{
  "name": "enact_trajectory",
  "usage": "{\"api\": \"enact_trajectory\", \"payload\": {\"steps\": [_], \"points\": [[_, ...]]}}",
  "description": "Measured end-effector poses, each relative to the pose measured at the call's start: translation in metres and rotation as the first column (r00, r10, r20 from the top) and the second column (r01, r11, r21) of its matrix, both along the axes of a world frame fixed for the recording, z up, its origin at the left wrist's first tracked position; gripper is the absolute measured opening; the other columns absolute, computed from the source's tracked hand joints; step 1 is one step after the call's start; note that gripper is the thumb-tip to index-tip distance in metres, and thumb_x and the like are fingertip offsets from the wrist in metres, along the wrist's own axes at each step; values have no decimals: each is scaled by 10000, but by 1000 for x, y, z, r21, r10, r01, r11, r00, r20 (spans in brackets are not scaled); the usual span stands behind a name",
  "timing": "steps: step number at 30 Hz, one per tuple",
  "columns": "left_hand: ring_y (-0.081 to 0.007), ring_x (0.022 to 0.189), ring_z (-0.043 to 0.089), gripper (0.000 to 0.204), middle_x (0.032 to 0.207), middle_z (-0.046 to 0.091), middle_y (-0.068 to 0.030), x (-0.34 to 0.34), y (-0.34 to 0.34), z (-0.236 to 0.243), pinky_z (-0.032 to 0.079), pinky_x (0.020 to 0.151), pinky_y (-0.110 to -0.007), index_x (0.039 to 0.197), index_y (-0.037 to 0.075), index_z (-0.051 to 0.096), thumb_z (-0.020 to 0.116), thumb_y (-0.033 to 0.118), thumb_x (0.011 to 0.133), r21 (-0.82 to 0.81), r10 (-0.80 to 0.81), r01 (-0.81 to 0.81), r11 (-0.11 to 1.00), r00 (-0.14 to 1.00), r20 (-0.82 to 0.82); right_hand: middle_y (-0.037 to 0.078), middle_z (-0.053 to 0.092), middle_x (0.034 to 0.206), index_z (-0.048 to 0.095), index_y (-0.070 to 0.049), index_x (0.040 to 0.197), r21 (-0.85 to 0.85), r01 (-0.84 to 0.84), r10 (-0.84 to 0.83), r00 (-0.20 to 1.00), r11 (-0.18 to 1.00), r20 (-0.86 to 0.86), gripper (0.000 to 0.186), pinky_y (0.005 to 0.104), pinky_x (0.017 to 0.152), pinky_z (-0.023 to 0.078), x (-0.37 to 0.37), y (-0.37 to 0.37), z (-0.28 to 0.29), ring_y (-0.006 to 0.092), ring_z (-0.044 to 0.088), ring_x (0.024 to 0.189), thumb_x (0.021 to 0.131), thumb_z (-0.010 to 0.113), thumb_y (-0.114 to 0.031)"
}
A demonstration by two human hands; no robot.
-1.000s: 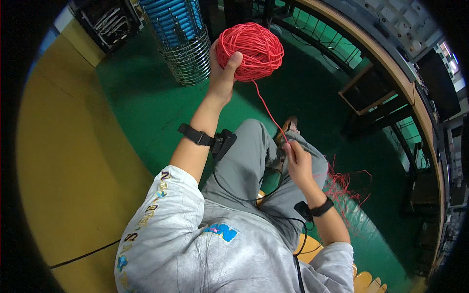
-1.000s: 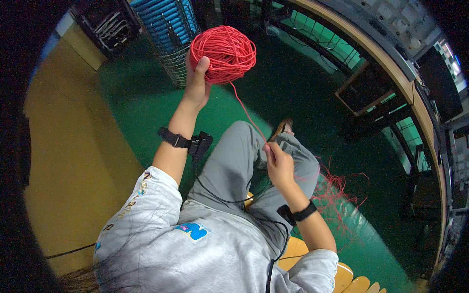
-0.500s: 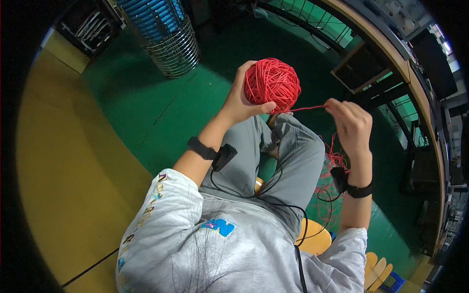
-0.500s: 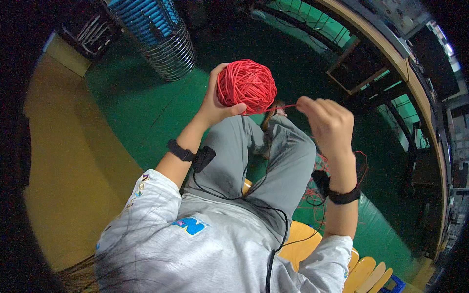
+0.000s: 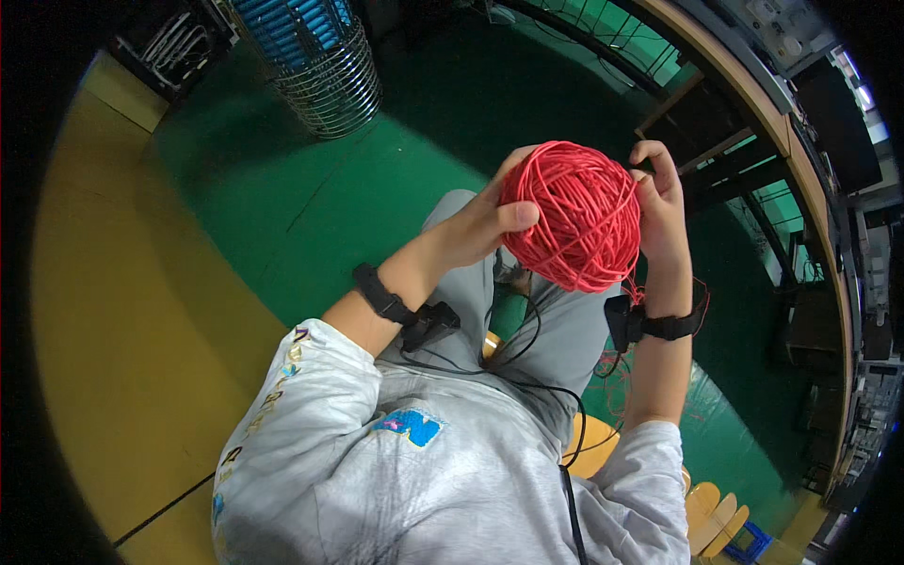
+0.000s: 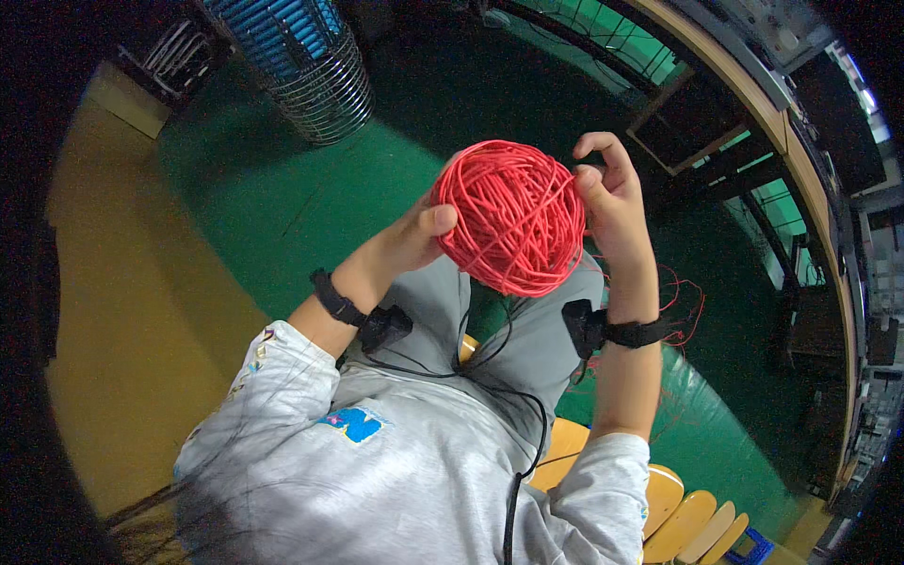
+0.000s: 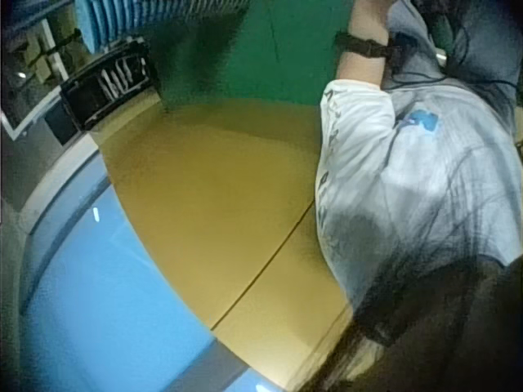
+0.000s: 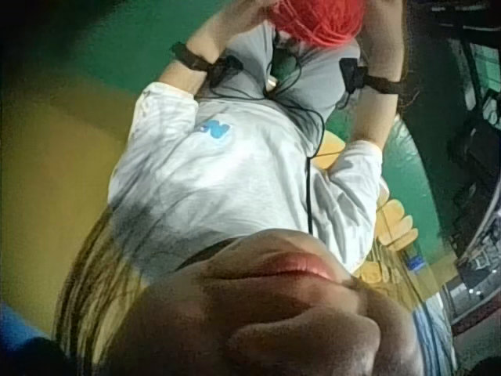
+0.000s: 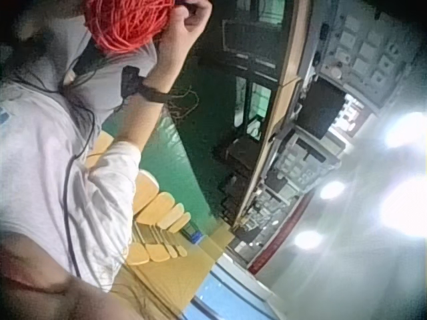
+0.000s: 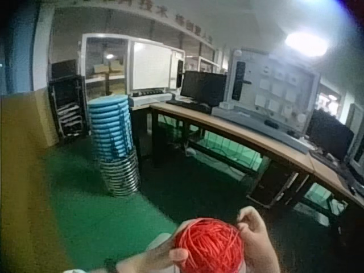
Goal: The person winds red wire onto a ball by hand while seated, pulling more wire from a pile on the floor.
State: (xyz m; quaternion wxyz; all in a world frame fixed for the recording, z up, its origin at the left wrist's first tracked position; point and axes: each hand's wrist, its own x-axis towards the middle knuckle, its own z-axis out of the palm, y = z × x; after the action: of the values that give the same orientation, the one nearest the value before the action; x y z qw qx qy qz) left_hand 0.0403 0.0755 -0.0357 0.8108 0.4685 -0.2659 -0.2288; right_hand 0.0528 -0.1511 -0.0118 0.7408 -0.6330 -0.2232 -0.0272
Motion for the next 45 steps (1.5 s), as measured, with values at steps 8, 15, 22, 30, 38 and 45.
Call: {"api": "enact_trajectory", "payload": {"steps": [8, 15, 22, 30, 38, 45], "points": [[-201, 1196, 461, 669, 1321, 449, -65, 3, -10, 0, 381, 1002, -366, 1334, 117, 372, 416, 590, 863, -287, -146, 41, 957, 923, -356, -42, 471, 710, 482, -55, 820, 37, 353, -355, 931, 935, 83, 133, 181, 626, 380, 10, 17, -11, 28, 432, 662, 929, 519, -122], [-238, 1189, 463, 684, 1321, 454, -72, 16, -28, 7, 383, 985, -439, 1342, 164, 378, 357, 644, 855, -381, -36, -102, 919, 940, -338, 151, 637, 886, 530, -15, 1092, -367, 744, -574, 666, 559, 476, 242, 295, 662, 467, -6, 35, -56, 232, 635, 784, 851, 505, -16], [-213, 1178, 468, 690, 1299, 477, -52, 18, -36, -8, 341, 1021, -379, 1327, 180, 396, 378, 666, 837, -231, 70, -177, 957, 910, -408, 188, 613, 910, 510, -9, 1113, -579, 493, -530, 840, 649, 120, 297, 347, 710, 479, -30, 48, -53, 299, 617, 792, 824, 555, -64], [-236, 1200, 414, 818, 1307, 391, -106, 25, -56, -32, 376, 995, -387, 1343, 144, 258, 573, 615, 752, -179, 345, -391, 903, 907, -243, 56, 568, 913, 484, 0, 1125, -212, 30, -120, 898, 977, -423, 314, 274, 725, 440, -41, 47, -44, 123, 540, 788, 921, 524, -236], [-279, 1197, 388, 982, 1299, 326, -147, 36, -58, -30, 383, 983, -377, 1360, 112, 118, 728, 487, 688, -215, 585, -580, 786, 810, -45, 36, 554, 823, 346, -45, 1323, -214, -61, -61, 853, 975, -518, 511, 238, 647, 441, -58, 46, -51, 105, 544, 716, 900, 564, -231], [-248, 1140, 440, 958, 1249, 364, -135, 68, -28, -18, 422, 940, -361, 1326, 89, 163, 794, 359, 657, -215, 806, -777, 592, 562, 188, 68, 563, 709, 553, -74, 1137, -562, 50, -219, 947, 826, -236, 244, 272, 490, 399, -111, 40, -82, 130, 531, 546, 897, 538, -111]]}}
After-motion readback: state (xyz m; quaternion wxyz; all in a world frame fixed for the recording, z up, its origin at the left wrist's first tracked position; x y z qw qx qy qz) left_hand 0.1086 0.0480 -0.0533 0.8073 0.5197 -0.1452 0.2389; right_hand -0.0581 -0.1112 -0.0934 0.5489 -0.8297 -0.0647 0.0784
